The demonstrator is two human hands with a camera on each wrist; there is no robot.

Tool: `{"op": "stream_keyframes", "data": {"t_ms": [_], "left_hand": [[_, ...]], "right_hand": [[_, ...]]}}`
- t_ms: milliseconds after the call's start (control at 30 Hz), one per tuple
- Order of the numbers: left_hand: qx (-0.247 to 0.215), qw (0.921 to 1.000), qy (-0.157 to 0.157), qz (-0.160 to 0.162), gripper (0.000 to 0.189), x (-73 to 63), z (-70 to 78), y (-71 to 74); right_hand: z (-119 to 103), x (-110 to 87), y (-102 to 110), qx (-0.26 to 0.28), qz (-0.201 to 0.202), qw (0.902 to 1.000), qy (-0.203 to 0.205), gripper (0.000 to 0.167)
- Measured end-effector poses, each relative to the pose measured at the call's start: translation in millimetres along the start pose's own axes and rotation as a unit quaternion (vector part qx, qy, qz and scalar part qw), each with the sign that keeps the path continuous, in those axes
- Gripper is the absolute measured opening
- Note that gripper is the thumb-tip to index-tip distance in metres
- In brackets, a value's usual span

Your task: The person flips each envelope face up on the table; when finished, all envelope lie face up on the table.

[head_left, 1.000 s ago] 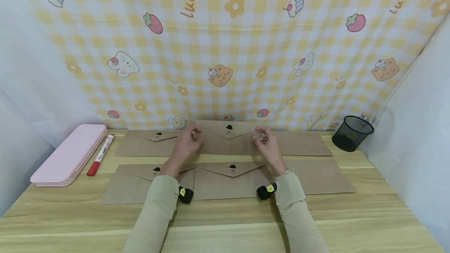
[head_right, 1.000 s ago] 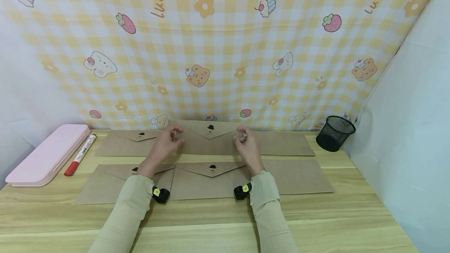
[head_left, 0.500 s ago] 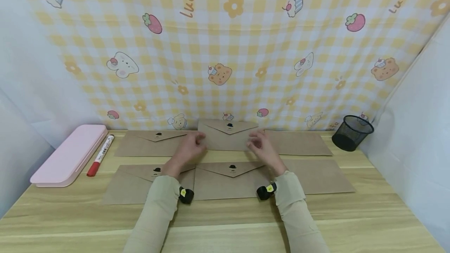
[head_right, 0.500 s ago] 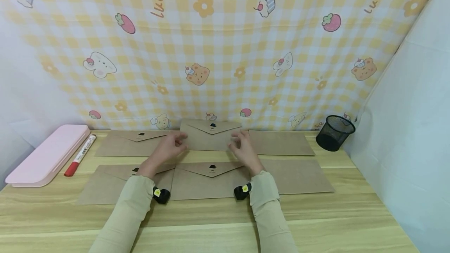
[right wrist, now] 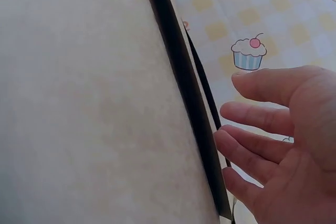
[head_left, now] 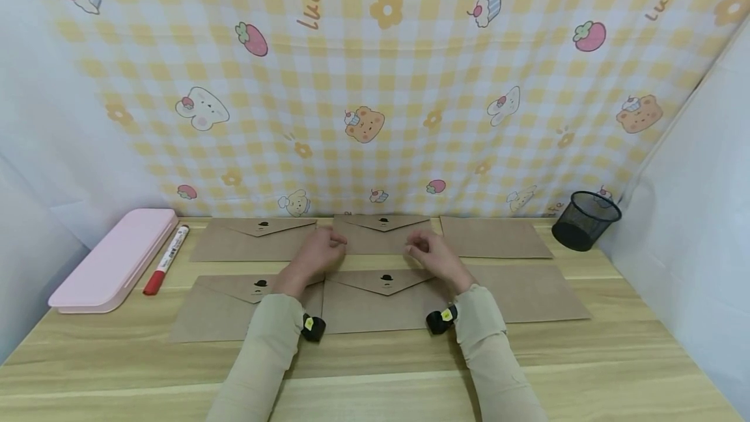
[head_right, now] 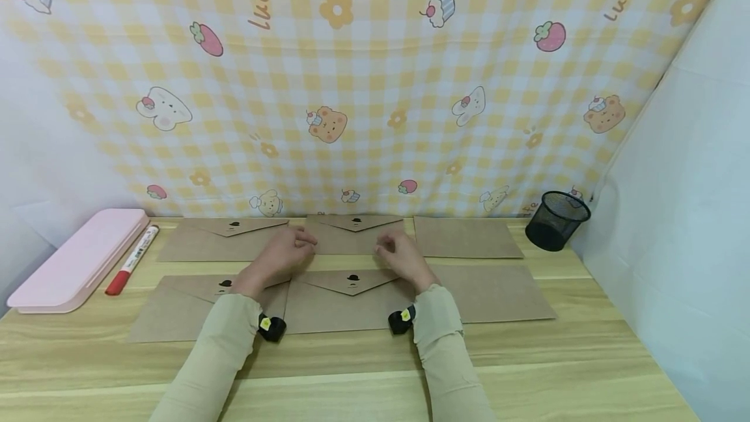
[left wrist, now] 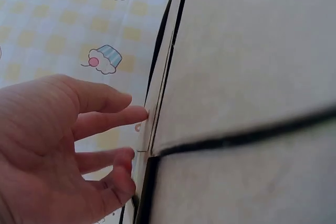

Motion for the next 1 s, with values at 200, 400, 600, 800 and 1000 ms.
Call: {"op": "stream_keyframes", "data": {"t_ms": [200, 400, 600, 800, 1000], "left_hand": [[0.062, 0.9980, 0.001, -0.008, 0.023, -5.1, 12.2, 2.9], [0.094, 0.9945, 0.040, -0.024, 0.016, -9.1, 23.9, 7.4], [0.067, 0.9941, 0.001, 0.086, 0.018, -6.9, 32.1, 15.1], [0.030, 0.9884, -0.081, 0.125, 0.011, -5.8, 60.3, 26.3], [-0.041, 0.9917, -0.120, 0.019, 0.013, -9.8, 117.4, 0.3]], "right_hand": [[-0.9, -4.2, 4.5, -0.013, 0.002, 0.9999, -0.007, 0.027], [-5.0, -9.1, 8.3, -0.026, 0.006, 0.9996, -0.012, 0.026], [-2.4, -13.9, 19.2, 0.018, 0.010, 0.9996, 0.021, 0.029], [15.3, -43.4, 74.6, 0.062, 0.052, 0.9953, 0.052, 0.033], [57.4, -100.5, 146.9, 0.000, 0.115, 0.9916, 0.058, 0.030]]}}
Point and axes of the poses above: each hand's wrist, its own x-axis towards the middle knuckle, its own y-axis out of the back of the hand, z = x × y, the point moved 2 cm from there along x, towards the middle knuckle, and after that the axes turned 8 degrees about -y, right-handed, at the moved point
